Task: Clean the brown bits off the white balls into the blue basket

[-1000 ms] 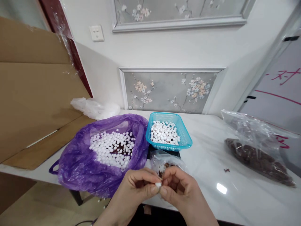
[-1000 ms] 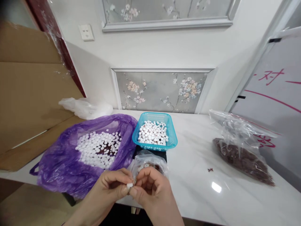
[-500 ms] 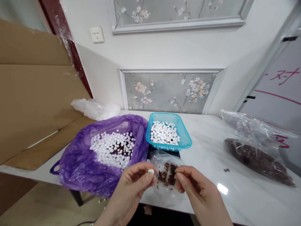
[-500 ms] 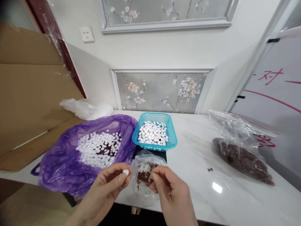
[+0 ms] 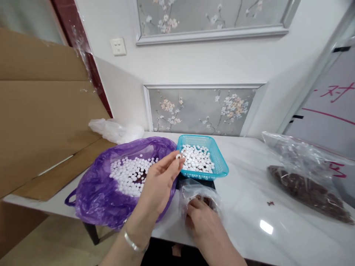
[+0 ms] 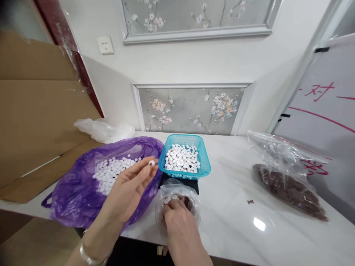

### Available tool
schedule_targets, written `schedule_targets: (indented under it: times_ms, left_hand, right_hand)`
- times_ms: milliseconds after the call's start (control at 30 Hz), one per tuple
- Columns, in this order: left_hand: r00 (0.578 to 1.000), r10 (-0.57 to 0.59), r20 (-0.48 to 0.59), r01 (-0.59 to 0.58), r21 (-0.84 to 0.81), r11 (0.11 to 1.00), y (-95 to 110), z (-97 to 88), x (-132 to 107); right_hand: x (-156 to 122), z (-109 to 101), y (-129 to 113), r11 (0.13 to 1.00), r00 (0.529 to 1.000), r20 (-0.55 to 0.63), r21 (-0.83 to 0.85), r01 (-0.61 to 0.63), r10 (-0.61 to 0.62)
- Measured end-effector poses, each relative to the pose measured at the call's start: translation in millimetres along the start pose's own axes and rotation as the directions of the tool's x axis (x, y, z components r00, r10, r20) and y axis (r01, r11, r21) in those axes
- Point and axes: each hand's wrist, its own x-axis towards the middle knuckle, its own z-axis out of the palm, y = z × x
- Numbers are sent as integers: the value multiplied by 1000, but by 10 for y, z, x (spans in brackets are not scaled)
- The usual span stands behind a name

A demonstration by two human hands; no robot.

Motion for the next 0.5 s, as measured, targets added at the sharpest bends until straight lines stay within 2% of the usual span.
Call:
schedule_targets:
  times_ms: [67, 133, 233, 300, 367, 500]
  left_hand:
    - [998, 52, 40, -54, 52, 997, 5, 140, 209]
    - [995, 56, 84, -66, 119, 991, 20, 241, 400]
    - [991, 68, 118, -96, 256, 962, 102, 234, 551]
    - [985, 115, 126, -154, 367, 918, 213, 97, 538]
    - [977, 167, 134, -212, 494, 843, 356, -127, 463]
    - [969, 188, 163, -245, 753, 611, 585, -625, 289]
  right_hand:
    - [30, 44, -13, 999, 1000, 24, -31, -16, 17]
    - [33, 56, -22, 998, 999, 26, -59, -30, 31]
    - [-4, 23, -21, 996, 999, -18, -75, -38, 37]
    - [-46, -15, -7, 997, 998, -50, -66, -38, 35]
    - [-89, -54, 11, 998, 996, -81, -47, -37, 34]
    - [-144, -93, 21, 1000, 983, -182, 22, -21, 24]
